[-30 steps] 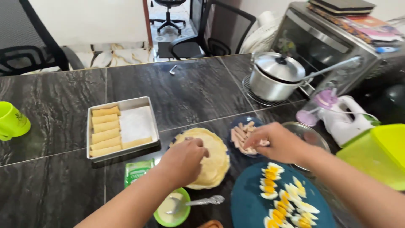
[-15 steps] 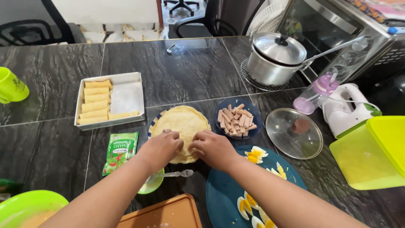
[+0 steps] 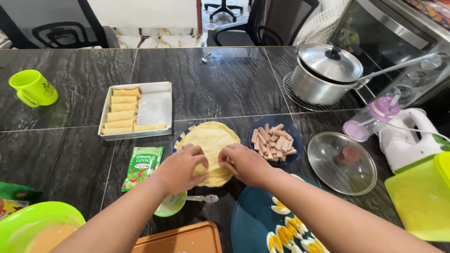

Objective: Assembling and rolling spring rolls with ingredients like eggs, ham, and sauce.

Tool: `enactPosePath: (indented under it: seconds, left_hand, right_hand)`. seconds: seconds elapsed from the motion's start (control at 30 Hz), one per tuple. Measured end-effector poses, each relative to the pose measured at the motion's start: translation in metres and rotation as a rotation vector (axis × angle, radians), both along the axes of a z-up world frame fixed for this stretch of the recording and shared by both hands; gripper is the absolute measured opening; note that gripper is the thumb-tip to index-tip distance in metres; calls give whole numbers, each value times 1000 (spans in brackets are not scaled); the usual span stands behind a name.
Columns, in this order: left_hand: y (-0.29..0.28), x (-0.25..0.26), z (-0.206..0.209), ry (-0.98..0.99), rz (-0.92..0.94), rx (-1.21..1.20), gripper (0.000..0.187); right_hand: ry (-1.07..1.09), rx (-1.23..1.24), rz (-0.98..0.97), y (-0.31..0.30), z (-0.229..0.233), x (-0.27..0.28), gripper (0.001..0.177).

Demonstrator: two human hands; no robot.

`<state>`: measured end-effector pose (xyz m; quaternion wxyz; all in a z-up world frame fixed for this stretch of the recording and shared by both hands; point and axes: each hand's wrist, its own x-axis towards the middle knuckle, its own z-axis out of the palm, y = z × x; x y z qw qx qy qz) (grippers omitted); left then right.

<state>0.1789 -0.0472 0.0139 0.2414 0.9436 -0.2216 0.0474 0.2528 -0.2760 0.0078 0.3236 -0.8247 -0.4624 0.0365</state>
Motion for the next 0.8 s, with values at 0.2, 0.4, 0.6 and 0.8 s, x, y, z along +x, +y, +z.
enactPosePath:
  seconds: [0.2, 0.4, 0.6, 0.8]
  left_hand:
    - [8, 23, -8, 98, 91, -166, 15]
    - [20, 69, -2, 310, 259, -320, 22]
    - [40, 143, -35, 320, 212, -591, 24]
    - [56, 173, 11, 588, 204, -376, 36]
  right_hand:
    - [255, 48, -54, 13, -19, 41, 12]
    - [472, 54, 5, 27, -9, 81, 33]
    - [729, -116, -69, 38, 1, 147, 32]
    - [812, -81, -206, 51, 36, 183, 28]
